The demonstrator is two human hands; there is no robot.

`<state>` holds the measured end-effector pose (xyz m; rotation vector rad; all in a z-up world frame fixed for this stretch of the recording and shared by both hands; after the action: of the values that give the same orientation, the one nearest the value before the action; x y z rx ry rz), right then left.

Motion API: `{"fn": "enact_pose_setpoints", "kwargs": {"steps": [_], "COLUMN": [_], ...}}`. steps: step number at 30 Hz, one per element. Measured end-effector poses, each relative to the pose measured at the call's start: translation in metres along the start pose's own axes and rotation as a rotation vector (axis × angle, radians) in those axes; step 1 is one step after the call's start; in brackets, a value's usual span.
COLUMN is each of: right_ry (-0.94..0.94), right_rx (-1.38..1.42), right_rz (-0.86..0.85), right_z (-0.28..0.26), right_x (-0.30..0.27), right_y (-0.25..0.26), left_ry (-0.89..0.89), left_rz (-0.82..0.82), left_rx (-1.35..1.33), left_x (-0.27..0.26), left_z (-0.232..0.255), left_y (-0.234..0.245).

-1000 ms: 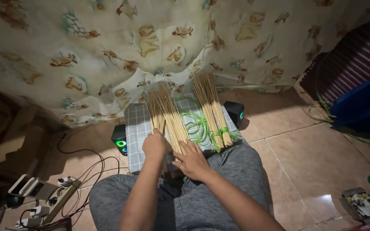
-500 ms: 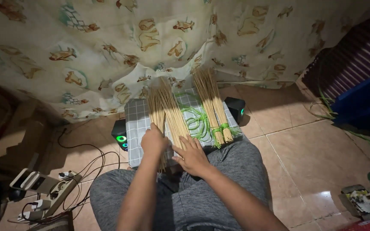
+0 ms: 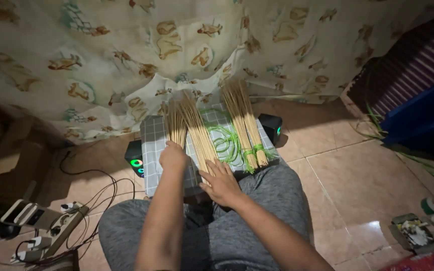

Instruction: Gathering thin wooden sticks into bundles and securing them with green plastic ties.

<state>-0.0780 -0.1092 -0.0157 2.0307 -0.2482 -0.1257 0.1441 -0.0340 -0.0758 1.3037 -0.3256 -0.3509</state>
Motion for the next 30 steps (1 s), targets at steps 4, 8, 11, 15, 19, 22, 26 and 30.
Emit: {"fn": "enact_pose_setpoints", "kwargs": {"steps": [4,8,11,15,19,22,26,30], "right_ry": [0.009,0.035,0.038,0.038,0.026,0.029,0.021,0.018], "right_rx": [-0.032,0.007,0.020,0.041,0.051,0.036,0.067,0.051], "right_rz": [0.036,0.043,0.058,0.055,0.051,0.049,0.053,0.056], "right_z": [0.002,0.004,0.006,0.006,0.004,0.005,0.002,0.002], "right_x": [0.004,0.005,0.005,0.002,0.006,0.004,0.003,0.006], "right_y": [0.000,-0.001,-0.003,-0.003,0.002,-0.001,0.004,-0.001], "left_ry": [0.001,0.024,0.055,0.135,0.247,0.317,0.548,0.516], "left_rz": [0.011,0.014,0.000,-0.059,-0.148,-0.165,-0.132,-0.210], "left_rx": [0.037,-0.001,-0.061,-0.162,-0.533,-0.873,-1.547,-1.695], "left_x": [0.010,0.010,-0.008,-0.003,-0.003,-0.035,-0.086,-0.102], "left_z": [-0.006,-0.014,-0.005,-0.026,-0.039,-0.014,0.020,0.005], "left_y": [-0.013,-0.015,0.007,0.010,0.015,0.032,0.051,0.013]}}
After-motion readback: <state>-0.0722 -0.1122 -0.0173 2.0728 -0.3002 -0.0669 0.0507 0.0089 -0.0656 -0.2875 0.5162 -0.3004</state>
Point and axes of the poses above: each hand's wrist, its own x-axis towards the middle knuckle, its own y-axis out of the back of the hand, z = x × y, the point moved 8 cm from there along x, towards the middle knuckle, and after that the axes turned 9 degrees about -y, right-handed, at the moved point
